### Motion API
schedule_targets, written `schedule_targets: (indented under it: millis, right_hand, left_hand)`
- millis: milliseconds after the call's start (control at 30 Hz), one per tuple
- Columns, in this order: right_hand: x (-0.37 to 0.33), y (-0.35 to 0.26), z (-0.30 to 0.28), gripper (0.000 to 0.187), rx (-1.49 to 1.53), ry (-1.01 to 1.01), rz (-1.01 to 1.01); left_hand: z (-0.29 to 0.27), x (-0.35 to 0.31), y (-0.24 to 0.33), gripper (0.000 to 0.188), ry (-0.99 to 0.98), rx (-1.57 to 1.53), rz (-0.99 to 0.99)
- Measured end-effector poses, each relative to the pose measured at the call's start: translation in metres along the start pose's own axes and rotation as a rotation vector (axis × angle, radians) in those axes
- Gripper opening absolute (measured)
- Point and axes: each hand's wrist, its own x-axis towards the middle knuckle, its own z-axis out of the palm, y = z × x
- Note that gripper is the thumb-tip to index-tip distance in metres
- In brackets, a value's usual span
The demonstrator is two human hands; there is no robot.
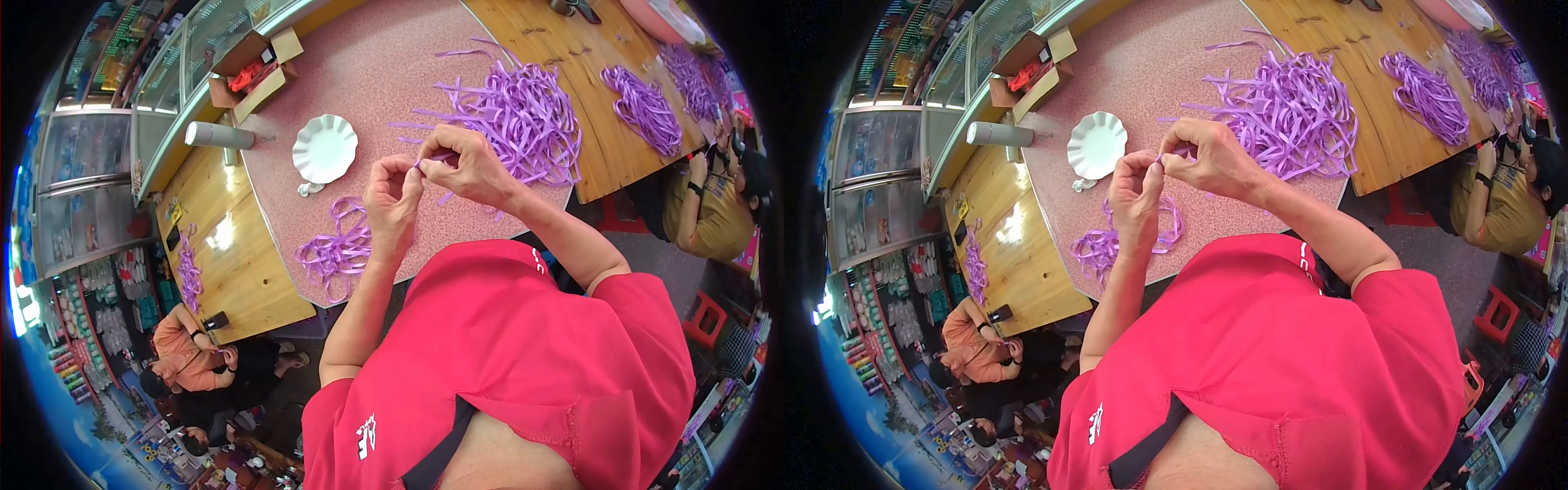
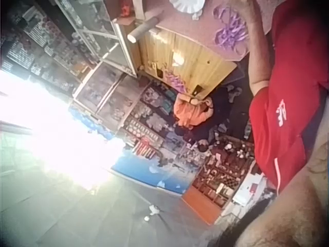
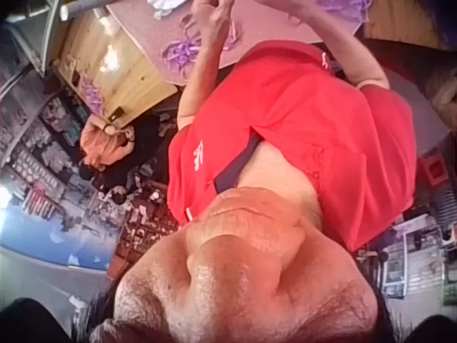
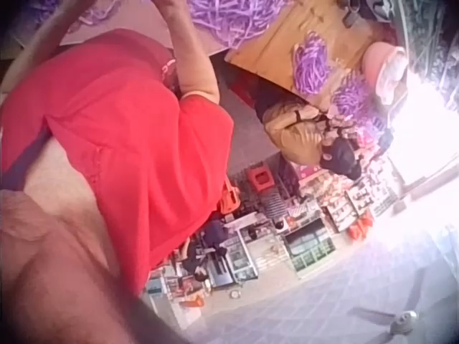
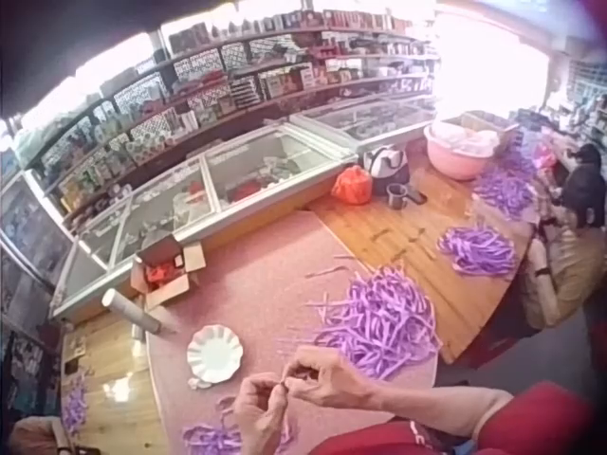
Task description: Folding and twisting purple paper strips to assemble small decorations at a factory workbench.
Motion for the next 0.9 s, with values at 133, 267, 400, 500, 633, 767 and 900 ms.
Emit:
schedule_targets:
  millis: [133,267,400,500,633,767,900]
  right_hand:
    - [-0.001,-0.001,0.006,0.010,-0.284,0.108,-0.203]
    - [0.001,-0.001,0.006,0.009,-0.288,0.105,-0.200]
    - [0.001,0.003,0.007,0.009,0.204,0.005,0.261]
    - [0.001,-0.004,0.002,0.012,0.575,-0.065,0.564]
    - [-0.003,-0.001,0.010,0.012,0.550,-0.003,0.413]
    - [-0.008,0.002,0.018,0.012,0.384,0.091,0.180]
    - [-0.012,0.004,0.014,0.011,0.287,0.081,0.176]
  left_hand:
    - [0.004,0.004,-0.004,0.010,0.044,0.048,0.030]
    - [0.003,0.003,-0.003,0.010,0.074,0.053,0.029]
    - [-0.001,0.006,-0.005,0.009,0.053,-0.036,-0.004]
    - [-0.001,0.008,-0.001,0.010,-0.003,-0.129,-0.019]
    - [-0.006,0.010,0.002,0.010,-0.015,-0.273,-0.178]
    - [-0.004,0.009,0.007,0.009,-0.010,-0.284,-0.195]
    - [-0.001,0.009,0.001,0.009,0.014,-0.226,-0.100]
